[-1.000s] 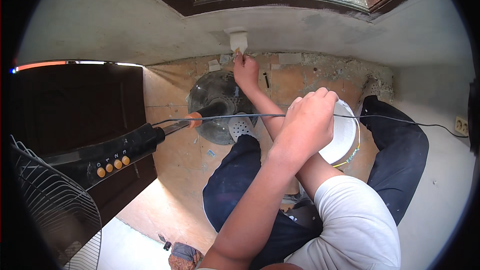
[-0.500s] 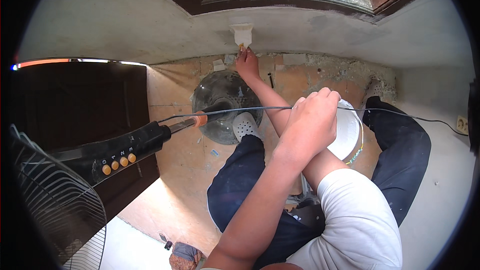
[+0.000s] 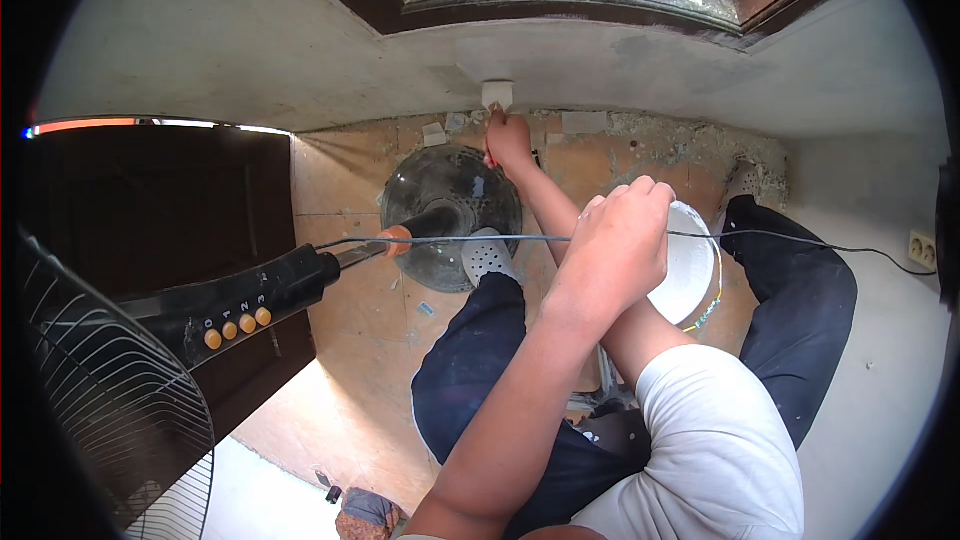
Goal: The person applies white putty to a wall near a window with a putty knife.
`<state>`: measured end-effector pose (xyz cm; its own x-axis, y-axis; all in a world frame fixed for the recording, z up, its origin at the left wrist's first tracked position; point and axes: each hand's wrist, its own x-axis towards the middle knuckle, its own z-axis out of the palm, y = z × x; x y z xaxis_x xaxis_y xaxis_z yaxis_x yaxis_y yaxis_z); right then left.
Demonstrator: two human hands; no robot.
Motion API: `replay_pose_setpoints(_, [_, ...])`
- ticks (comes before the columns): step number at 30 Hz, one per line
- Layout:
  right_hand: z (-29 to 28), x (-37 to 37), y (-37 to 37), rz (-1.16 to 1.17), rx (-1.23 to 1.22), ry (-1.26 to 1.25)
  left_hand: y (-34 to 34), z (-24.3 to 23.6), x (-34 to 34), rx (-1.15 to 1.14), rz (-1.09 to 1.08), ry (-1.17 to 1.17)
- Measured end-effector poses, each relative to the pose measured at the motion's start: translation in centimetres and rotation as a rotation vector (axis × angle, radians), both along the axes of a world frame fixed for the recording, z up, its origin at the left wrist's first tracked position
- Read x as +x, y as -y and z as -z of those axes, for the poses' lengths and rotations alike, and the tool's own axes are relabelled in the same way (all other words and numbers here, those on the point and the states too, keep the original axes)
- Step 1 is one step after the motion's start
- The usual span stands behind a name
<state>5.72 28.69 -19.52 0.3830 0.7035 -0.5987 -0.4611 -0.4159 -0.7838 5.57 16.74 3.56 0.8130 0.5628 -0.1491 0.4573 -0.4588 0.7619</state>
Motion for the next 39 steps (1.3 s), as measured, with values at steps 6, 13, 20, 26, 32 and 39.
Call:
replay_pose_setpoints(6, [-5.7,-1.9,2.1,0.080,0.244,0.130,0.2,0.1,0.0,0.014,-0.004,0.019])
replay_pose_setpoints(13, [-1.5,-1.6,-0.2,0.125,0.190,0.179,-0.1,0.1,-0.8,0.017,-0.017,0.005])
replay_pose_setpoints(20, [7.5,0.2,-1.3,0.073,0.053,0.803,-0.3,0.0,-0.7,-0.006,-0.027,-0.011])
replay_pose_setpoints(26, [11.8,1.5,-0.1,-0.017,-0.303,0.049,-0.3,0.2,-0.2,0.005,-0.002,-0.034])
replay_pose_setpoints(32, [10.6,1.3,0.1,-0.040,-0.397,0.113,-0.4,0.0,0.2,-0.016,-0.001,-0.039])
replay_pose_setpoints(39, [3.5,0.9,-0.4,0.065,-0.110,0.172,-0.3,0.0,0.5,-0.015,0.001,-0.026])
